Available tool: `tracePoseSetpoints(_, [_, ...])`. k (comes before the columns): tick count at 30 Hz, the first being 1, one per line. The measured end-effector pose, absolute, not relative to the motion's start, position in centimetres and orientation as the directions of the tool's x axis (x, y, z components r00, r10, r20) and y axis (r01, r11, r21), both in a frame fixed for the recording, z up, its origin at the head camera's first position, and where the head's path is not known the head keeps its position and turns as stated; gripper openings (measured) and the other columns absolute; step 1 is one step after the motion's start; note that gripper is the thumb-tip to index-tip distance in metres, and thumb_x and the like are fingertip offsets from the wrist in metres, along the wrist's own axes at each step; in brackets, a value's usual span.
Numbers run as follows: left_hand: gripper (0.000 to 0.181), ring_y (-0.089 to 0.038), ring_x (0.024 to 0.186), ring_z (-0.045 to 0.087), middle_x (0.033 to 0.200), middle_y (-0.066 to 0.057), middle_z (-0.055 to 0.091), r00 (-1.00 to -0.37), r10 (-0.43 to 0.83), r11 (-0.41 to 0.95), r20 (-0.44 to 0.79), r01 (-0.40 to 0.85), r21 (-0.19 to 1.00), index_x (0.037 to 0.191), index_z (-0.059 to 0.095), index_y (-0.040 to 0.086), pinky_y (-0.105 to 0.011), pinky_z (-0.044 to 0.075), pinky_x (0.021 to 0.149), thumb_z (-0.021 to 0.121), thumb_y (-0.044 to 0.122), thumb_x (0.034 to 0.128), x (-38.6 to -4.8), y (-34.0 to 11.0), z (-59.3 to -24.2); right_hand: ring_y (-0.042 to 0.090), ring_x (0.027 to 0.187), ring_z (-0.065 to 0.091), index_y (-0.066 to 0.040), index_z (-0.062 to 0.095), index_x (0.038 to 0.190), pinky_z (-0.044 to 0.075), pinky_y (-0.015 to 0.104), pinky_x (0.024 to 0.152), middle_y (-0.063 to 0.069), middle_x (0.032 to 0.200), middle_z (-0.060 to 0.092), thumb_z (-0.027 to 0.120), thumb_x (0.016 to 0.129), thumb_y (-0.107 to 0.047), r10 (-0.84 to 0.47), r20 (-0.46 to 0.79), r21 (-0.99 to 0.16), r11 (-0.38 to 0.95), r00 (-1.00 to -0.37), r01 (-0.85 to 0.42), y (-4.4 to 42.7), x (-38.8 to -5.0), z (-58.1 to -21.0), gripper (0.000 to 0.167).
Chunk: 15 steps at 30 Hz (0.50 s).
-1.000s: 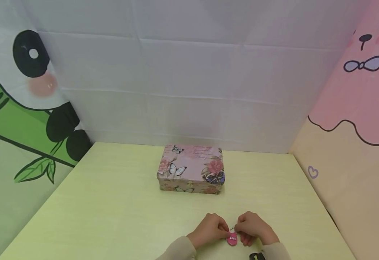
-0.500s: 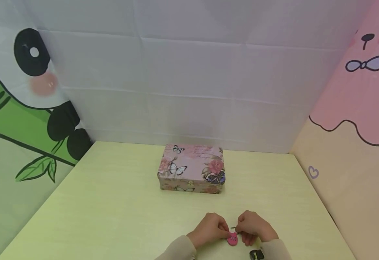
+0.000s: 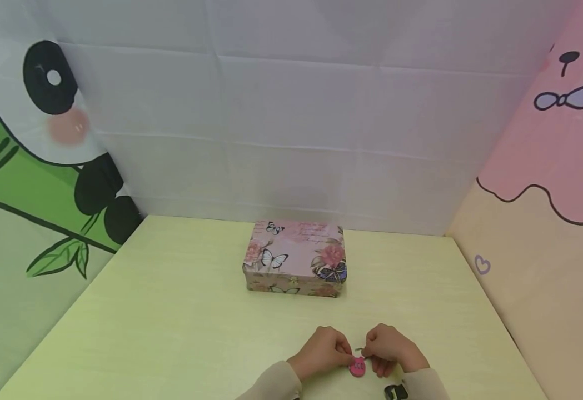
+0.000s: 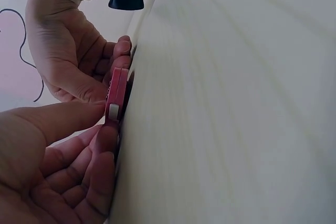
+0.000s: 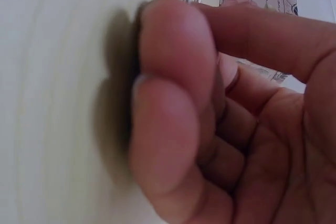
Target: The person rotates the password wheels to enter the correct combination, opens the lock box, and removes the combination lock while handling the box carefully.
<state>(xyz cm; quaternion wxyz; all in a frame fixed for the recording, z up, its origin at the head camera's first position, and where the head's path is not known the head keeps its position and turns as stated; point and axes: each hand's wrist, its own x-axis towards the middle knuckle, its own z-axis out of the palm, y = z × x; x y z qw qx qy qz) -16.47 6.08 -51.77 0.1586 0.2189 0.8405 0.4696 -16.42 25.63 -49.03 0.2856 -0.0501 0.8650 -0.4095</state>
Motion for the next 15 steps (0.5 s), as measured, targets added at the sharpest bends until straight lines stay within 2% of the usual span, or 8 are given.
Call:
tracePoseSetpoints(9, [0.011, 0.002, 0.06, 0.052, 0.065, 0.007, 0.063, -0.822, 0.566, 0.45, -0.057, 0.25, 0.857, 0.082, 0.072, 0.003, -0.015, 0.046, 0.061, 0.078, 0.012, 0.0832, -16.5, 5.4, -51.4, 0.009, 0.046, 0.055, -0.004, 0.057, 0.069, 0.048, 0.021, 0.044, 0.001, 0.057, 0.058, 0.064, 0.094, -0.012, -0.407, -0.434, -0.778, 0.619, -0.804, 0.106, 26.3, -16.5, -48.8, 0.027])
tracePoseSetpoints(15, [0.012, 0.001, 0.064, 0.052, 0.07, 0.011, 0.062, -0.818, 0.573, 0.594, -0.039, 0.382, 0.708, 0.093, 0.073, 0.009, -0.017, 0.046, 0.061, 0.076, 0.018, 0.0862, -16.9, 3.9, -50.8, 0.01, 0.049, 0.048, -0.005, 0.06, 0.074, 0.039, 0.022, 0.046, 0.001, 0.059, 0.057, 0.063, 0.095, -0.017, -0.369, -0.393, -0.724, 0.689, -0.842, 0.036, 26.1, -16.8, -48.4, 0.024])
